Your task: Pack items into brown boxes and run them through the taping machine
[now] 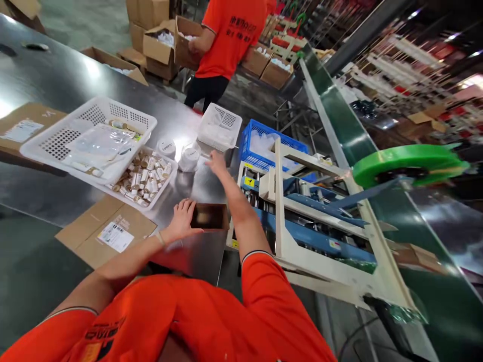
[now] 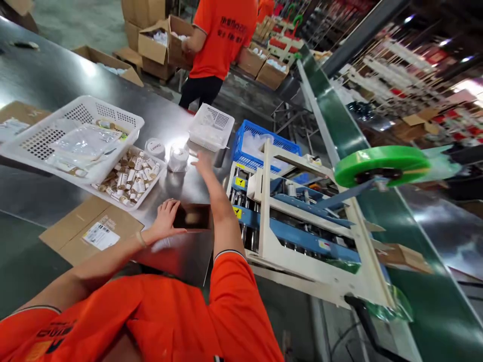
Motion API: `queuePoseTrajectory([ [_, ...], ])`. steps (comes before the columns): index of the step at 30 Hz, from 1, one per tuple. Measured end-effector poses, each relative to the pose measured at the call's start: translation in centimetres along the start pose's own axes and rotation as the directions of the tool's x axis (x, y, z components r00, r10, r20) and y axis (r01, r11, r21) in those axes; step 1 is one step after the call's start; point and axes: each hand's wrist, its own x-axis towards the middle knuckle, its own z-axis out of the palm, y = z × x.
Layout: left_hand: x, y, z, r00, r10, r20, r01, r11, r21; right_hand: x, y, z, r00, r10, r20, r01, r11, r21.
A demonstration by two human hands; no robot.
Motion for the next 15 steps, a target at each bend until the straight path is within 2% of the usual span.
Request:
queuePoseTrajectory([
  [2, 0.1, -0.1, 0.3, 1.000, -0.002, -0.007, 0.002, 1.000, 0.017, 0.0, -2.1, 1.7, 0.997, -0.071, 0.010, 0.071, 0.997, 0.004],
  [5, 0.2, -0.4, 0.6, 1.000, -0.013, -0.022, 0.014, 0.999, 0.034, 1.7, -5.6, 4.2, 0.989, -0.145, 0.009, 0.145, 0.989, -0.028],
  [9, 0.3, -0.7, 1.1, 0.999, 0.006, -0.043, -0.006, 1.000, 0.000, 3.9, -8.3, 5.9, 0.992, -0.117, 0.056, 0.120, 0.992, -0.042],
  [12, 0.3, -1.0, 1.4, 0.997, 0.026, -0.075, -0.029, 0.999, -0.039, 3.9, -8.5, 5.3, 0.995, -0.066, 0.078, 0.069, 0.997, -0.027],
  [15, 0.3, -1.5, 2.0, 0.992, 0.031, -0.126, -0.041, 0.996, -0.075, 2.6, -6.5, 2.5, 1.000, 0.005, 0.030, -0.004, 1.000, -0.019],
])
